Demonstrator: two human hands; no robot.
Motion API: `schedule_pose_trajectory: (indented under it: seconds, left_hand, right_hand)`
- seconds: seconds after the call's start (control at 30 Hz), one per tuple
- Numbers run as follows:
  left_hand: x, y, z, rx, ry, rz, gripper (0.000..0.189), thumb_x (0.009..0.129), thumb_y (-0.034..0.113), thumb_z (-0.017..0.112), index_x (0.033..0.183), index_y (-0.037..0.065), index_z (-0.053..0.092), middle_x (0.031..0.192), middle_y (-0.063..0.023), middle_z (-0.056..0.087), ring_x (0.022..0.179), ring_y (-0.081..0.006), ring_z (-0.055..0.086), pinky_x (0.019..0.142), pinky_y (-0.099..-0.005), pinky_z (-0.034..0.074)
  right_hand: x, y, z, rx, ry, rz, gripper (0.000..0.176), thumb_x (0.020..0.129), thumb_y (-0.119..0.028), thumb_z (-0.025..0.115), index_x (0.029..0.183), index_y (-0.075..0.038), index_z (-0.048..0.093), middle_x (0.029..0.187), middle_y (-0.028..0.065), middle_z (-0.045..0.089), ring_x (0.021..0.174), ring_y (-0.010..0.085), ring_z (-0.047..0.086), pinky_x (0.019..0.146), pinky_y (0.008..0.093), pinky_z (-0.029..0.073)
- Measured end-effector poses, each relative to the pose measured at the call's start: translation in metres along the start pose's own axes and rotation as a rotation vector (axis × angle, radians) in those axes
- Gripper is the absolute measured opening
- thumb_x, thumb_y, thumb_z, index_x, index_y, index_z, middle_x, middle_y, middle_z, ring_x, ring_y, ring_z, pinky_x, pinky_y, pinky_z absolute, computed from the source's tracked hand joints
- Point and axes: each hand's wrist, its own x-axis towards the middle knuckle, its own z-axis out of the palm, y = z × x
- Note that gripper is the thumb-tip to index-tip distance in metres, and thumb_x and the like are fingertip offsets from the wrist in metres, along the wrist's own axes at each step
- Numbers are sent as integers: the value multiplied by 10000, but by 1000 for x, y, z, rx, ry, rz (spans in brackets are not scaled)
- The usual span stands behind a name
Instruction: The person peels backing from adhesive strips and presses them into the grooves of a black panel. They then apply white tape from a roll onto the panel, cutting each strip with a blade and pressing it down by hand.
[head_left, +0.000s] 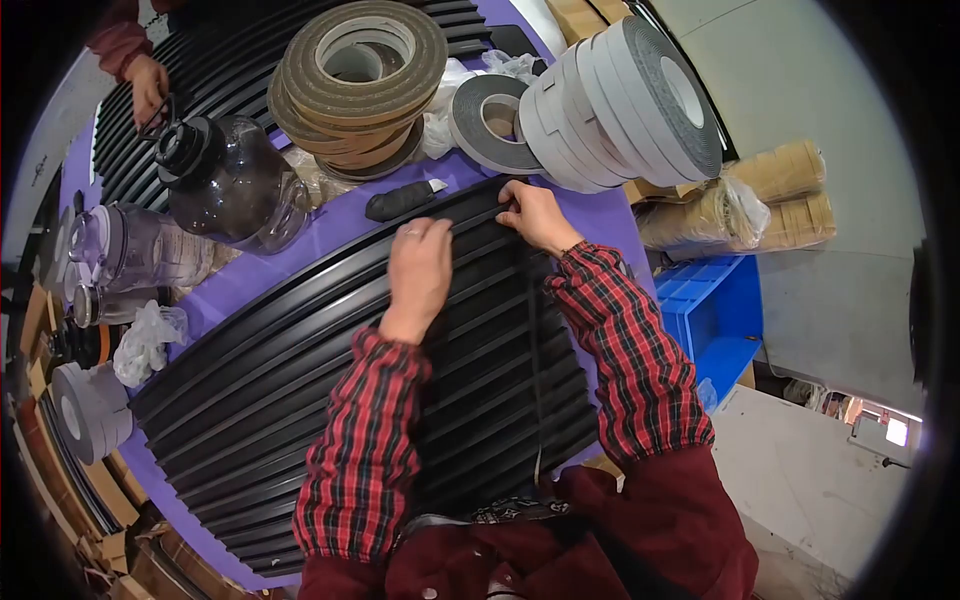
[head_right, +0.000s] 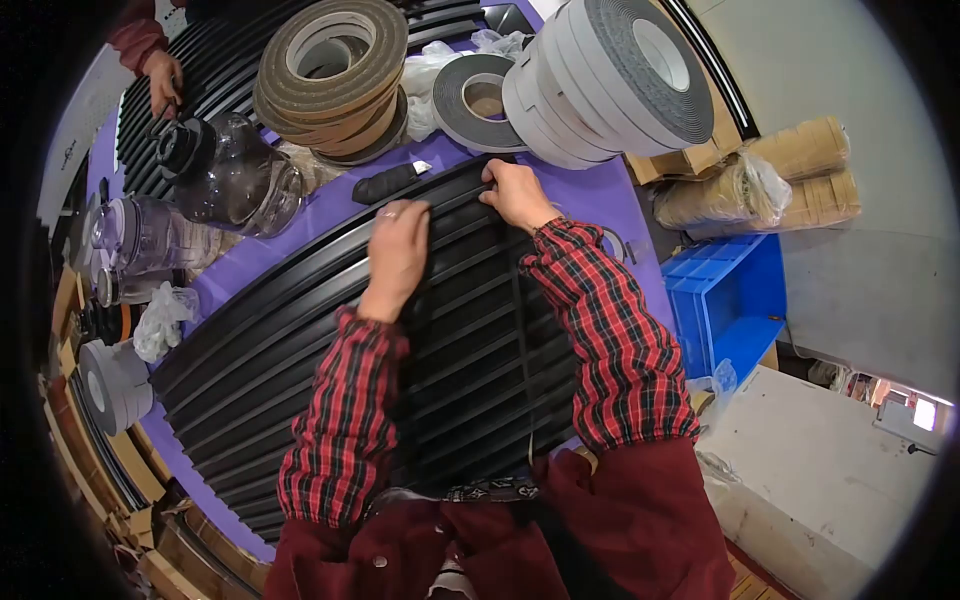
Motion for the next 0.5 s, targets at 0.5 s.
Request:
schedule_pose_trajectory:
  seconds: [0.5]
  left_hand:
    - [19,12,60,45,-128,-212,110,700,162,612,769,77,616,765,-62,560,767,-249,522,685,-345,401]
  right_hand:
    - [-13,30,-20,-13,242,-101,108,723,-137,553,776,-49,522,709,147,564,682,336,554,585,435,426]
